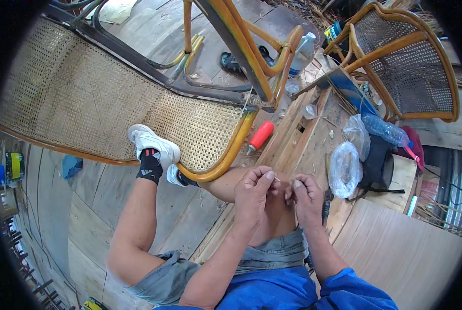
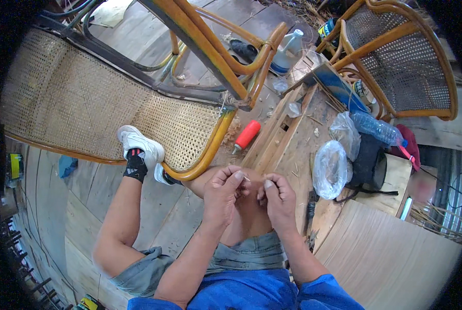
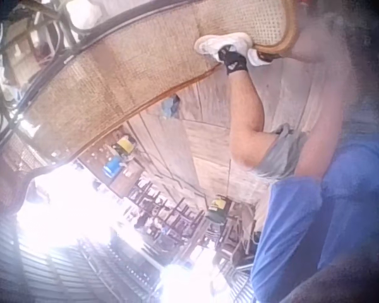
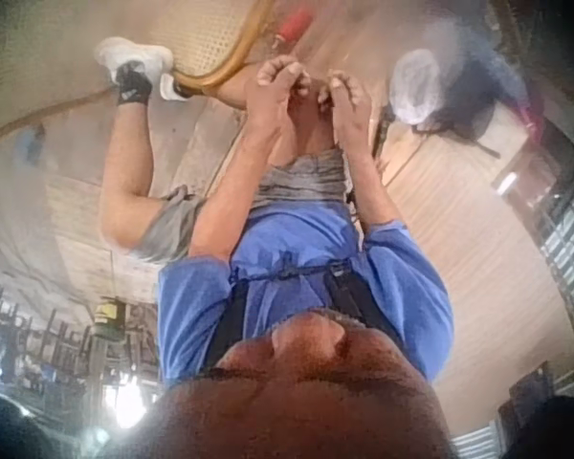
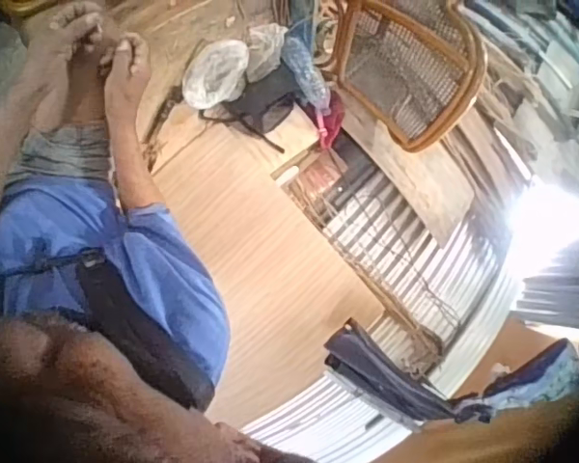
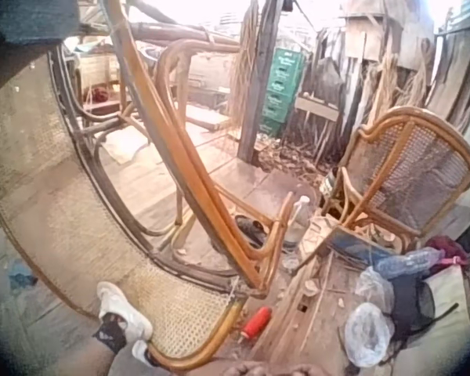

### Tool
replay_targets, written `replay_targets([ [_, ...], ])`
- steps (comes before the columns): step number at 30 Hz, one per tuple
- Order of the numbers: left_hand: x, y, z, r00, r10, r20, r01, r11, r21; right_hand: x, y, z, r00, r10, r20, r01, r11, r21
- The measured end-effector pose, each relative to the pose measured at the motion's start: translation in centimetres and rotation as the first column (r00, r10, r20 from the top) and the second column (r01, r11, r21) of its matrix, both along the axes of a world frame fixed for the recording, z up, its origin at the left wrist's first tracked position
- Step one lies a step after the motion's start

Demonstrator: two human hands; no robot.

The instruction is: The person weaves a rattan chair seat by hand, using a hammer to secure the woven strands into the frame. They repeatedly insert thin rattan strips into the seat's edge, tapping them down to tighten the weave and maintain the pattern.

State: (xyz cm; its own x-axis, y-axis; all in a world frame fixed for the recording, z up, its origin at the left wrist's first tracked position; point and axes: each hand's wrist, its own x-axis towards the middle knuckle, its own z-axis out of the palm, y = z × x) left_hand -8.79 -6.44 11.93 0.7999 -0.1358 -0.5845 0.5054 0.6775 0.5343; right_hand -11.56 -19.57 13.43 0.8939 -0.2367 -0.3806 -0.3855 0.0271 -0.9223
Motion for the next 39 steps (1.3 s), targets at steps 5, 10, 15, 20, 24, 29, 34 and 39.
replay_targets([
  [5,2.0,1.1,-2.3,0.991,0.041,0.129,-0.071,0.97,0.233,1.1,1.8,0.6,0.992,-0.124,0.009,0.123,0.991,0.057],
  [10,8.3,3.5,-4.3,1.0,0.012,0.028,-0.026,0.833,0.553,0.8,1.7,-3.0,0.978,-0.066,0.2,0.116,0.961,-0.251],
  [15,12.5,3.8,-9.9,0.99,-0.037,0.135,-0.076,0.664,0.744,1.2,2.3,-2.6,0.987,-0.074,0.141,0.112,0.953,-0.282],
  [20,13.4,2.2,-10.9,0.972,-0.097,0.216,-0.128,0.55,0.825,1.3,2.0,-2.4,0.986,-0.137,0.091,0.153,0.967,-0.205],
  [24,13.4,1.4,-11.3,0.954,-0.132,0.268,-0.187,0.434,0.881,1.5,1.9,-2.0,0.988,-0.115,0.105,0.131,0.979,-0.157],
  [29,13.6,0.8,-11.8,0.93,-0.185,0.317,-0.283,0.188,0.94,1.1,1.5,-2.6,0.989,-0.112,0.101,0.133,0.963,-0.233],
  [34,13.6,0.7,-12.1,0.905,-0.27,0.329,-0.323,0.066,0.944,1.1,1.1,-3.1,0.984,0.012,0.178,0.047,0.944,-0.326],
  [39,13.0,0.4,-11.9,0.821,-0.419,0.387,-0.422,0.01,0.906,1.2,1.3,-2.3,0.991,-0.107,0.085,0.121,0.978,-0.172],
])
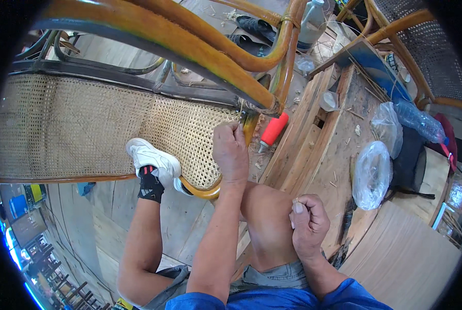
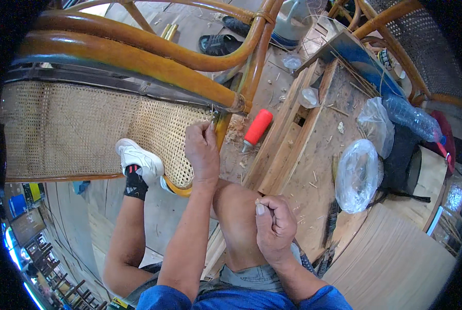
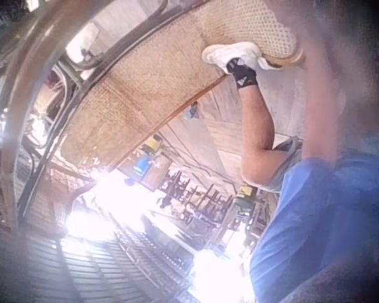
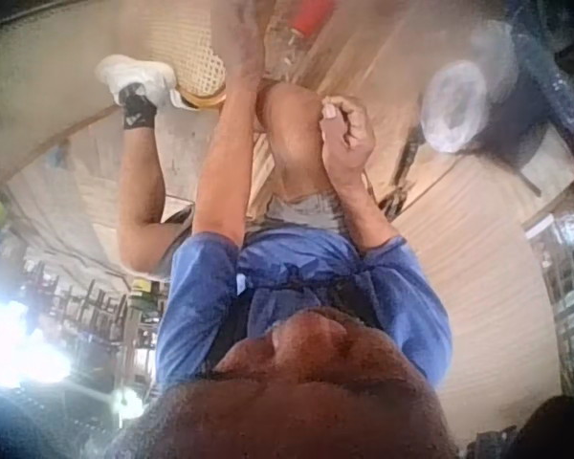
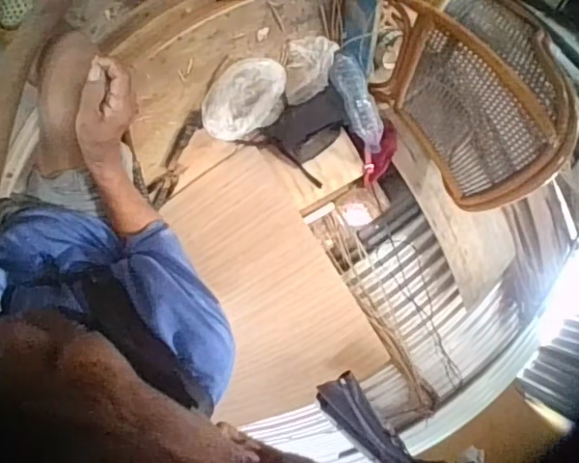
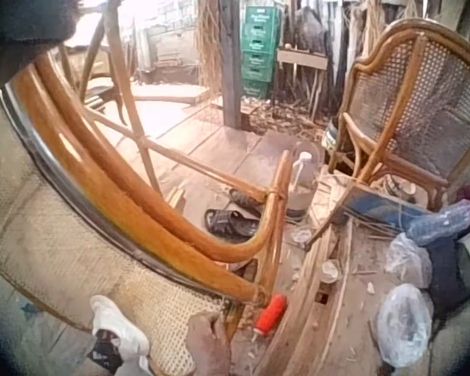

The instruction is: The person weaves a rattan chair seat by hand, using a hammer to secure the woven strands into the frame. They repeatedly insert thin rattan strips into the seat's edge, tapping them down to tighten the weave and maintain the pattern.

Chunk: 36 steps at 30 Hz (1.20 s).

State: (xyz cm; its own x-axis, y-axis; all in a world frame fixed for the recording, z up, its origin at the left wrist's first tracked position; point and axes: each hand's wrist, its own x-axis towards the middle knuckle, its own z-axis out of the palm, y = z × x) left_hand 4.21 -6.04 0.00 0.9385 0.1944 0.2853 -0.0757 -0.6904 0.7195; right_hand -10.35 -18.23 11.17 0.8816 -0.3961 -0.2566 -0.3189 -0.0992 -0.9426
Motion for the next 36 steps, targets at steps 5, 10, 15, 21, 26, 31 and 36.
replay_targets([
  [5,0.3,0.1,-0.5,0.992,0.04,-0.116,-0.046,0.997,-0.055,0.2,-0.1,0.0,0.999,0.022,0.043,-0.021,0.999,-0.031],
  [10,1.6,0.5,0.1,0.922,0.071,-0.38,-0.168,0.958,-0.23,0.5,-0.1,0.2,0.999,-0.023,0.03,0.021,0.999,0.049],
  [15,1.5,0.8,-0.2,0.94,-0.001,-0.34,-0.13,0.923,-0.363,0.3,-0.3,0.1,0.999,-0.028,0.016,0.027,0.998,0.057],
  [21,1.7,1.8,0.1,0.904,-0.131,-0.407,-0.062,0.901,-0.429,0.7,-0.2,0.4,0.998,-0.051,0.028,0.047,0.992,0.118],
  [26,2.5,3.2,0.3,0.88,-0.262,-0.397,-0.015,0.818,-0.575,0.9,0.1,0.6,0.998,-0.064,0.027,0.059,0.987,0.15],
  [31,5.3,5.2,0.3,0.669,-0.386,-0.635,0.023,0.865,-0.502,2.5,-0.3,1.3,0.985,-0.11,-0.13,0.146,0.939,0.311],
  [36,3.8,3.2,0.4,0.897,-0.151,-0.416,-0.039,0.909,-0.415,5.4,-0.8,-0.2,0.994,-0.024,-0.105,0.065,0.914,0.401],
])
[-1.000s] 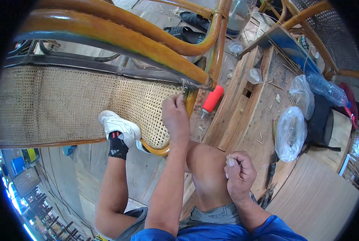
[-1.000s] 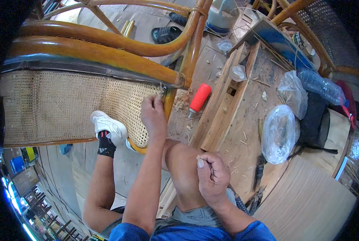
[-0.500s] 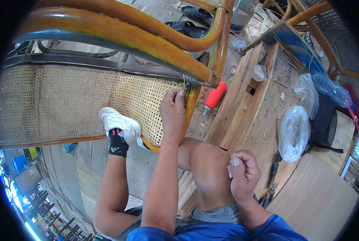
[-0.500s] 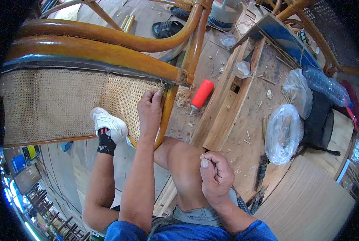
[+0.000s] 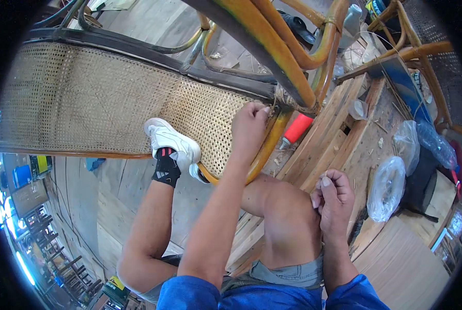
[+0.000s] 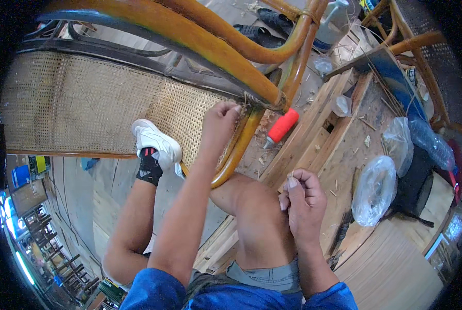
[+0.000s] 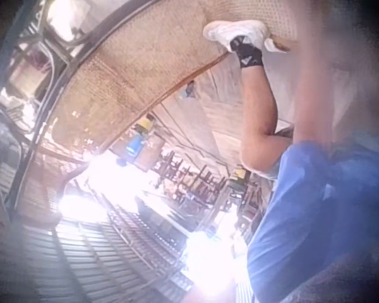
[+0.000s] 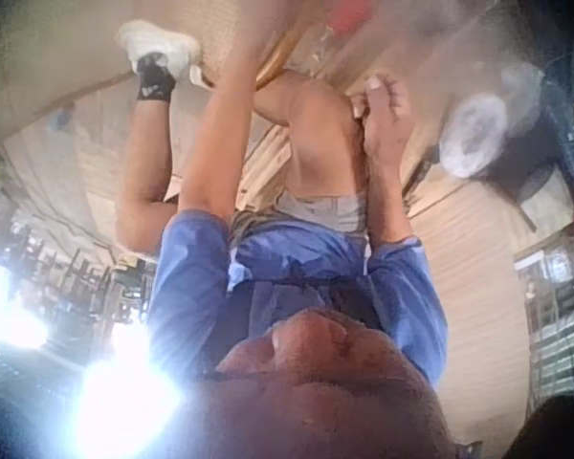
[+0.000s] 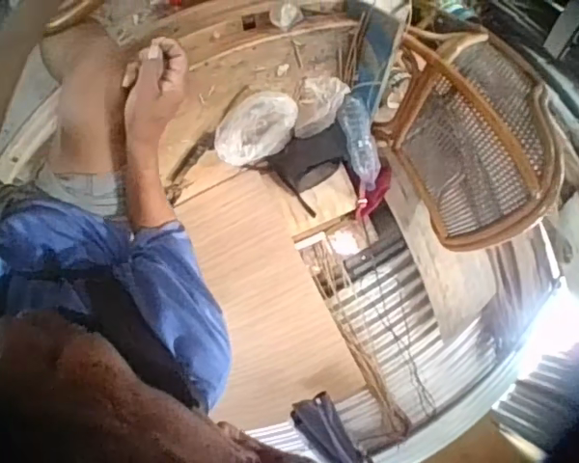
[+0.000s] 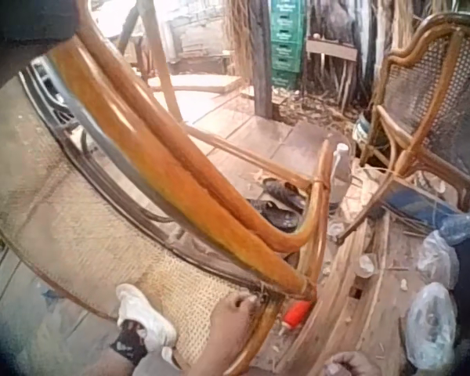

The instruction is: The person weaves a rattan chair seat by hand, using a hammer to secure the woven strands into the frame. They repeatedly insert thin rattan strips into the seat's edge, tapping them down to tighten the weave and maintain the pattern.

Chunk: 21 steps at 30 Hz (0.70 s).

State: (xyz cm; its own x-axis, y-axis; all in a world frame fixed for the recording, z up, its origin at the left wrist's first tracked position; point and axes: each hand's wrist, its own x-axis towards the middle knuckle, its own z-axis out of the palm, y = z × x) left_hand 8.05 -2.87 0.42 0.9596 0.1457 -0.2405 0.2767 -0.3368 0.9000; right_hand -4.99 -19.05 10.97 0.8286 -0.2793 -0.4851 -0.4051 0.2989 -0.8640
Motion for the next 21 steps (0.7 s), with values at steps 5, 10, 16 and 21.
replay_targets([
  [5,-3.2,-1.3,-0.3,0.939,0.12,0.322,-0.185,0.966,0.179,0.5,0.2,-0.3,0.997,0.024,-0.071,-0.027,0.999,-0.033],
  [10,-4.2,-2.0,-0.3,0.908,0.029,0.418,-0.164,0.943,0.29,4.9,0.2,-2.4,0.914,0.391,-0.106,-0.405,0.892,-0.2],
  [16,-4.2,-2.2,-0.6,0.919,0.009,0.395,-0.158,0.924,0.347,11.5,2.5,-7.2,0.76,0.635,-0.14,-0.626,0.658,-0.419],
  [21,-4.5,-1.9,-0.2,0.904,0.043,0.425,-0.197,0.924,0.327,12.2,4.0,-8.0,0.78,0.598,-0.181,-0.622,0.71,-0.33],
])
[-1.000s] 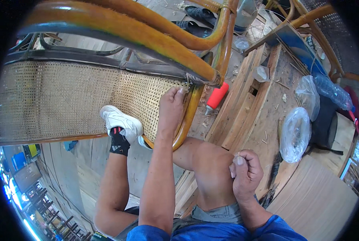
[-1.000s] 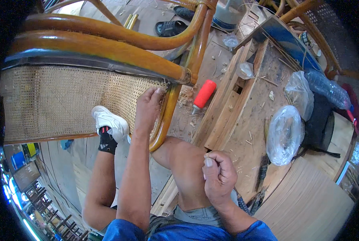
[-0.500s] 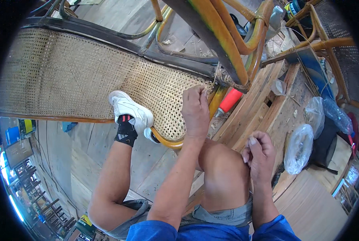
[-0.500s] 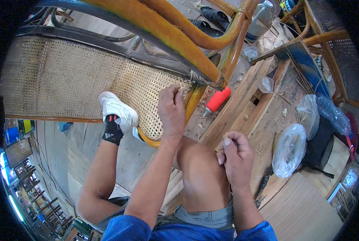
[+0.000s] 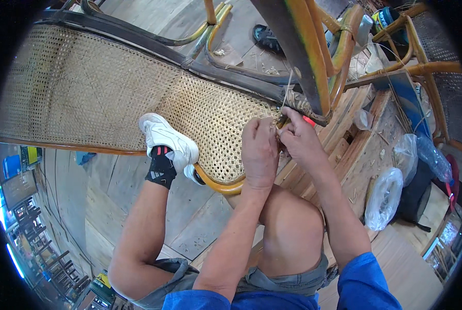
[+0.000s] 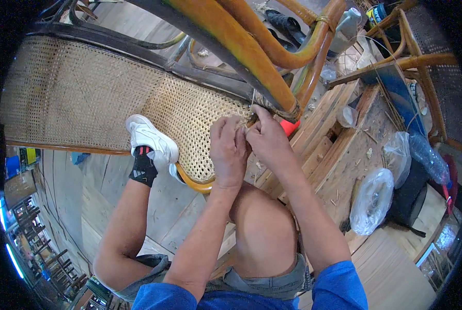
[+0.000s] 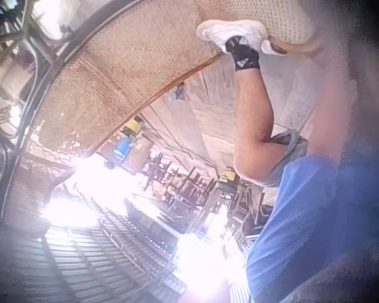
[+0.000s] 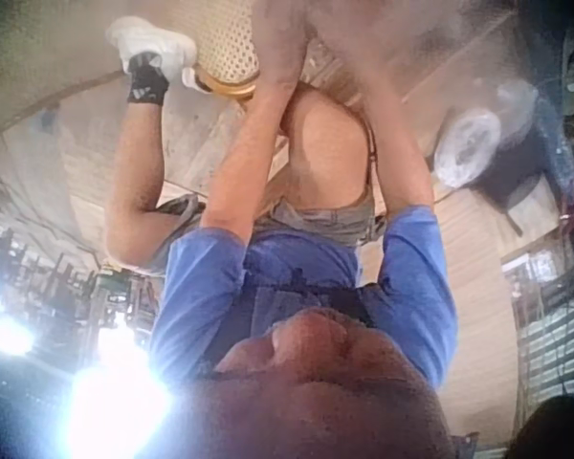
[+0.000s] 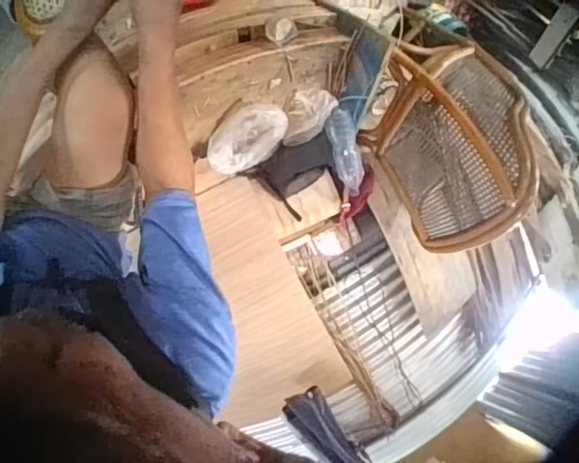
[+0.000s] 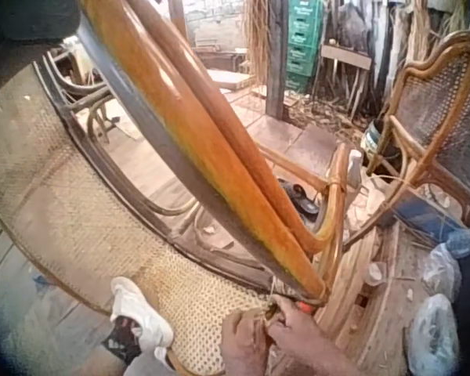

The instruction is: The person weaves a rattan chair seat by hand, using a hammer to secure the woven strands into the frame. They repeatedly insert thin rattan strips into the seat's edge, tapping them down to tighten the weave and maintain the pattern.

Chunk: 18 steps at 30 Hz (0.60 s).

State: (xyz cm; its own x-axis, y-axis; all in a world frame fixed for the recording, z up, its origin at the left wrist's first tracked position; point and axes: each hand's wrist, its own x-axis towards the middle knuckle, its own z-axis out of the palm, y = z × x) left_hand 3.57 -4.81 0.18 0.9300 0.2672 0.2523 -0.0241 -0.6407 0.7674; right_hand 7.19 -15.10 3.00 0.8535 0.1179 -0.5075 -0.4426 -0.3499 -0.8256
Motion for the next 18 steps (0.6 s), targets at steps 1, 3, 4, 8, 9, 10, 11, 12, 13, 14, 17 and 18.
replay_targets([
  [1,-0.3,0.1,-0.1,1.0,-0.029,-0.011,0.028,1.0,-0.008,0.0,0.1,0.0,0.999,-0.034,-0.009,0.034,0.999,0.039],
  [3,-0.5,0.2,-0.3,0.998,-0.063,-0.016,0.063,0.998,0.005,-0.2,0.3,0.0,0.995,-0.1,-0.031,0.103,0.988,0.115],
  [4,-0.4,0.1,-0.4,0.998,-0.069,-0.011,0.069,0.997,0.028,-0.2,0.4,0.0,0.993,-0.106,-0.042,0.11,0.989,0.098],
  [8,0.1,-0.1,-0.5,0.998,-0.058,0.025,0.055,0.992,0.111,0.1,0.9,0.0,0.987,-0.121,0.102,0.122,0.992,-0.009],
  [9,0.3,-0.1,-0.7,0.998,-0.063,0.024,0.06,0.992,0.107,0.2,1.0,0.1,0.976,-0.115,0.182,0.125,0.991,-0.046],
  [10,0.5,-0.1,-0.8,0.997,-0.068,0.023,0.065,0.993,0.103,0.3,1.2,0.3,0.978,-0.14,0.155,0.151,0.986,-0.065],
  [11,0.6,-0.1,-0.9,0.997,-0.074,0.022,0.071,0.993,0.099,0.4,1.3,0.7,0.978,-0.165,0.127,0.177,0.981,-0.085],
  [12,0.6,-0.1,-1.0,0.998,-0.069,0.007,0.069,0.996,0.049,0.5,1.4,0.9,0.977,-0.19,0.101,0.2,0.974,-0.103],
  [13,0.6,-0.1,-1.2,0.998,-0.065,-0.009,0.065,0.998,-0.001,0.3,1.4,0.7,0.971,-0.19,0.143,0.207,0.972,-0.109],
  [14,0.6,-0.1,-1.3,0.998,-0.062,-0.025,0.061,0.997,-0.051,-0.1,1.4,0.4,0.964,-0.19,0.185,0.214,0.97,-0.114],
  [17,0.7,-0.4,-1.0,0.995,-0.028,-0.095,0.019,0.995,-0.101,-0.9,0.9,-0.4,0.949,-0.185,0.256,0.219,0.97,-0.109],
  [18,0.8,-0.4,-0.8,0.996,-0.021,-0.092,0.016,0.998,-0.055,-1.0,0.8,-0.5,0.945,-0.182,0.27,0.217,0.971,-0.105],
])
